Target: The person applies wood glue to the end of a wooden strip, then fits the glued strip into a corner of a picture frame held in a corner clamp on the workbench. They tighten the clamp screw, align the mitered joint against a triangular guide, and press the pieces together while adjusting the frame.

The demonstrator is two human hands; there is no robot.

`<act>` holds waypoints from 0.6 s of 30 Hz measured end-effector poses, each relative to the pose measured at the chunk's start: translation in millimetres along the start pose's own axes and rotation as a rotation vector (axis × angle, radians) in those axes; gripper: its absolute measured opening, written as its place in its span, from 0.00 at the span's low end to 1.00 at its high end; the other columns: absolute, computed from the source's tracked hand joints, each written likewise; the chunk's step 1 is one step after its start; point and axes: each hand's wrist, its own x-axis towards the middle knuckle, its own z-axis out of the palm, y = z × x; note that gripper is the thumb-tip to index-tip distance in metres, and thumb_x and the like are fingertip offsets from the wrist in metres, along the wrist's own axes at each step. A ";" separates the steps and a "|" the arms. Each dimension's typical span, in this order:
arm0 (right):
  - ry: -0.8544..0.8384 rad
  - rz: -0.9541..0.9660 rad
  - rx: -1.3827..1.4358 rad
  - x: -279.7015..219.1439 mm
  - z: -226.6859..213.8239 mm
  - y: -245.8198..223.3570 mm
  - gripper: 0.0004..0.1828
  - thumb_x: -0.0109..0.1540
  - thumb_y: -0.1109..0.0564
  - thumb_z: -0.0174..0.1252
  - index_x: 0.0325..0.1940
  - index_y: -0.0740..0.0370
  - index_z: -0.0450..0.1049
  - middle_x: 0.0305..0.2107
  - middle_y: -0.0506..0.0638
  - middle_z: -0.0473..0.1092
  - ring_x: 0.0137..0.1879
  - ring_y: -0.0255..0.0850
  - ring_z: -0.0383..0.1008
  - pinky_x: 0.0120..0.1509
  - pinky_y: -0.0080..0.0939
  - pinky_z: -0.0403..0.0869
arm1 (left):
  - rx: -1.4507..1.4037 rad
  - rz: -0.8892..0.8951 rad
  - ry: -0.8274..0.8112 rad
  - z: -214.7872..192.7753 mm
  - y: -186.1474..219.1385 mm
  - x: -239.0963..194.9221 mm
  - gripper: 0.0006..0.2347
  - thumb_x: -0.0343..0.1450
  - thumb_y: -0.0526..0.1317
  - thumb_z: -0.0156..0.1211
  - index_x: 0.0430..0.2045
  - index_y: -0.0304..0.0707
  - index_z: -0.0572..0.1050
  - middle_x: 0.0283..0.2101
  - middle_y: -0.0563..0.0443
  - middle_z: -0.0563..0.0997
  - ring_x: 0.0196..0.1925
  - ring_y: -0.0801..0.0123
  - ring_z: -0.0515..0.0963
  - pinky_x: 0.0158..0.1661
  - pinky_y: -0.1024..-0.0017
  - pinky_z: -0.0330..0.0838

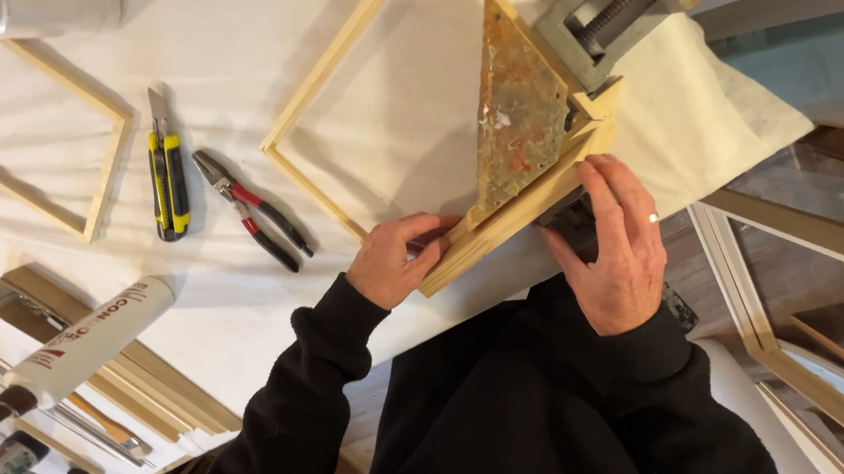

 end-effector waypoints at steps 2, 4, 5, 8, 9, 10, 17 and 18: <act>0.005 -0.003 -0.002 1.5 0.1 0.7 0.41 0.52 0.65 0.75 0.67 0.67 0.67 0.64 0.59 0.67 0.71 0.56 0.68 0.73 0.52 0.70 | 0.009 -0.004 -0.001 -1.6 2.5 0.9 0.16 0.71 0.33 0.52 0.53 0.34 0.77 0.44 0.44 0.85 0.41 0.64 0.87 0.46 0.70 0.80; 0.005 0.004 -0.007 0.2 -0.5 0.5 0.40 0.52 0.65 0.75 0.67 0.66 0.68 0.63 0.59 0.67 0.70 0.55 0.69 0.72 0.51 0.71 | 0.014 -0.014 -0.010 -1.7 5.3 0.3 0.16 0.71 0.33 0.53 0.53 0.34 0.77 0.44 0.44 0.85 0.41 0.64 0.87 0.46 0.70 0.80; 0.003 -0.003 -0.009 0.4 -0.7 0.6 0.40 0.52 0.65 0.75 0.67 0.66 0.68 0.63 0.58 0.68 0.70 0.55 0.69 0.72 0.51 0.71 | 0.007 -0.029 -0.006 -1.6 7.4 0.5 0.15 0.72 0.33 0.53 0.53 0.35 0.77 0.44 0.44 0.86 0.41 0.64 0.87 0.46 0.70 0.81; -0.002 -0.004 -0.016 0.0 -1.7 2.0 0.39 0.53 0.64 0.75 0.67 0.65 0.69 0.63 0.58 0.68 0.70 0.55 0.69 0.72 0.51 0.71 | -0.004 -0.051 -0.003 -0.6 7.8 0.5 0.15 0.72 0.33 0.53 0.53 0.35 0.77 0.44 0.44 0.86 0.41 0.64 0.87 0.46 0.71 0.81; -0.005 -0.005 -0.019 0.3 -1.7 2.8 0.39 0.53 0.63 0.75 0.67 0.65 0.69 0.63 0.57 0.68 0.70 0.55 0.69 0.72 0.52 0.71 | -0.011 -0.056 0.002 -0.5 7.0 0.9 0.15 0.72 0.33 0.53 0.53 0.34 0.77 0.44 0.44 0.86 0.42 0.65 0.88 0.47 0.71 0.81; -0.002 -0.001 -0.018 1.3 -1.8 3.1 0.39 0.53 0.63 0.75 0.67 0.65 0.69 0.63 0.57 0.68 0.70 0.55 0.69 0.72 0.52 0.71 | -0.008 -0.056 -0.002 -0.5 6.7 1.8 0.15 0.72 0.33 0.53 0.53 0.34 0.77 0.44 0.44 0.86 0.42 0.65 0.88 0.47 0.71 0.81; -0.023 0.002 0.014 4.8 -6.1 2.6 0.38 0.53 0.62 0.75 0.66 0.65 0.69 0.61 0.57 0.68 0.69 0.56 0.69 0.69 0.51 0.72 | -0.033 -0.059 0.006 -1.2 4.0 2.6 0.15 0.72 0.33 0.54 0.52 0.32 0.78 0.43 0.42 0.86 0.44 0.66 0.87 0.48 0.71 0.80; -0.028 0.003 0.014 5.4 -7.4 1.7 0.38 0.53 0.62 0.75 0.66 0.65 0.69 0.61 0.57 0.68 0.69 0.56 0.69 0.69 0.51 0.72 | -0.041 -0.065 0.001 -1.3 3.3 2.9 0.15 0.72 0.33 0.55 0.52 0.32 0.78 0.42 0.42 0.87 0.44 0.66 0.87 0.48 0.71 0.80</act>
